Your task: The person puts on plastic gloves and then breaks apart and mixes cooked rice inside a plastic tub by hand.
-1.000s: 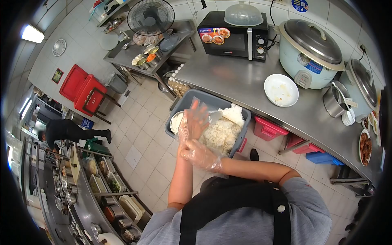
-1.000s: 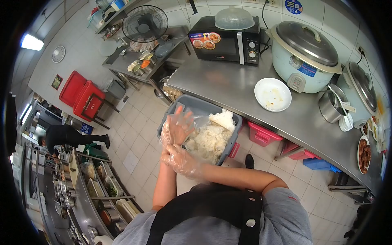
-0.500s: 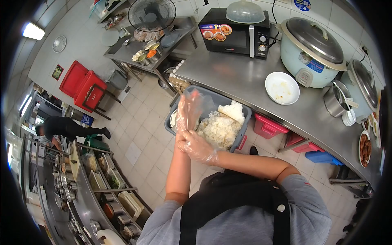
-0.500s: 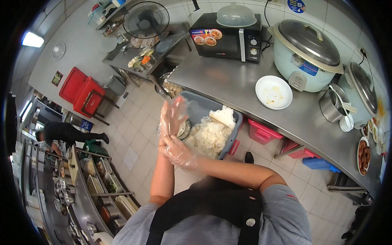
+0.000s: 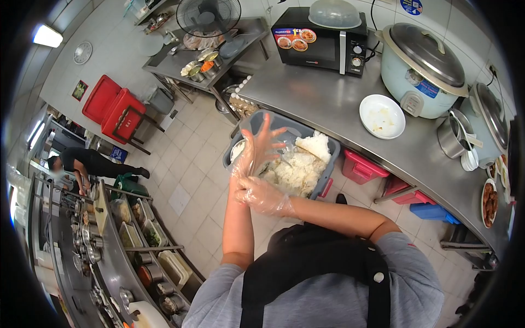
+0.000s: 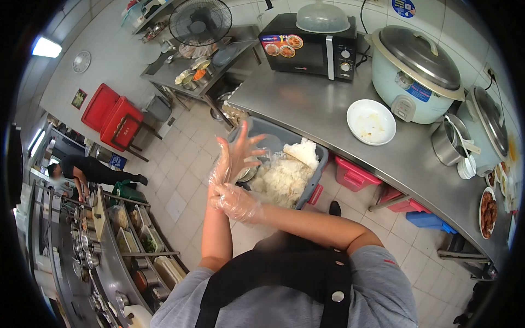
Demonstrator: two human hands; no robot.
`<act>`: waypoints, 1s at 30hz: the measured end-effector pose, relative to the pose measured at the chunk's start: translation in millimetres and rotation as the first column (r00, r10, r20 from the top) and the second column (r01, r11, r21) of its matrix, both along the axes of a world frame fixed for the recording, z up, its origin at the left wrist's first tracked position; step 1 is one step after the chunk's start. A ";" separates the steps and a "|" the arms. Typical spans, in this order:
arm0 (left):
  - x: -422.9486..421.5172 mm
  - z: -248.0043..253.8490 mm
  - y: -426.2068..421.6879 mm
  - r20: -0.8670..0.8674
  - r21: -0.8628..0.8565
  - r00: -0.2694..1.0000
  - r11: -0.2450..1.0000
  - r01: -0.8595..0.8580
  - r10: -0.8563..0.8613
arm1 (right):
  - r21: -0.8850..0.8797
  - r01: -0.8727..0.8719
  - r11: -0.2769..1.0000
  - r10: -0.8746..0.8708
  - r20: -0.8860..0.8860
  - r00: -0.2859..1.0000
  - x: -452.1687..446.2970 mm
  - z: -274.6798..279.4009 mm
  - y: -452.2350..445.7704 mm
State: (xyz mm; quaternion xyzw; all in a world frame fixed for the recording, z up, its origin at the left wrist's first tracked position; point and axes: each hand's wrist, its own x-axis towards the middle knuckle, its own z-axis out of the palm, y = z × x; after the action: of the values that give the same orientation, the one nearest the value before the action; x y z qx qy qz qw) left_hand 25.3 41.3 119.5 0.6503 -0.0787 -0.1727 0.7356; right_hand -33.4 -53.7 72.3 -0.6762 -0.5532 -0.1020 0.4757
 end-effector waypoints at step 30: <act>0.2 -69.2 20.4 -0.137 -0.292 0.957 0.913 -0.284 0.254 | -0.018 -0.171 0.985 0.162 -0.239 0.957 0.9 0.3 -7.6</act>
State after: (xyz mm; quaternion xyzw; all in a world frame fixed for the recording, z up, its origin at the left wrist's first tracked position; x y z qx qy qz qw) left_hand 25.6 61.7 50.3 0.5228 0.0210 -0.0863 0.8478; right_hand -32.6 -61.3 72.6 -0.6436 -0.5494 0.0304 0.5320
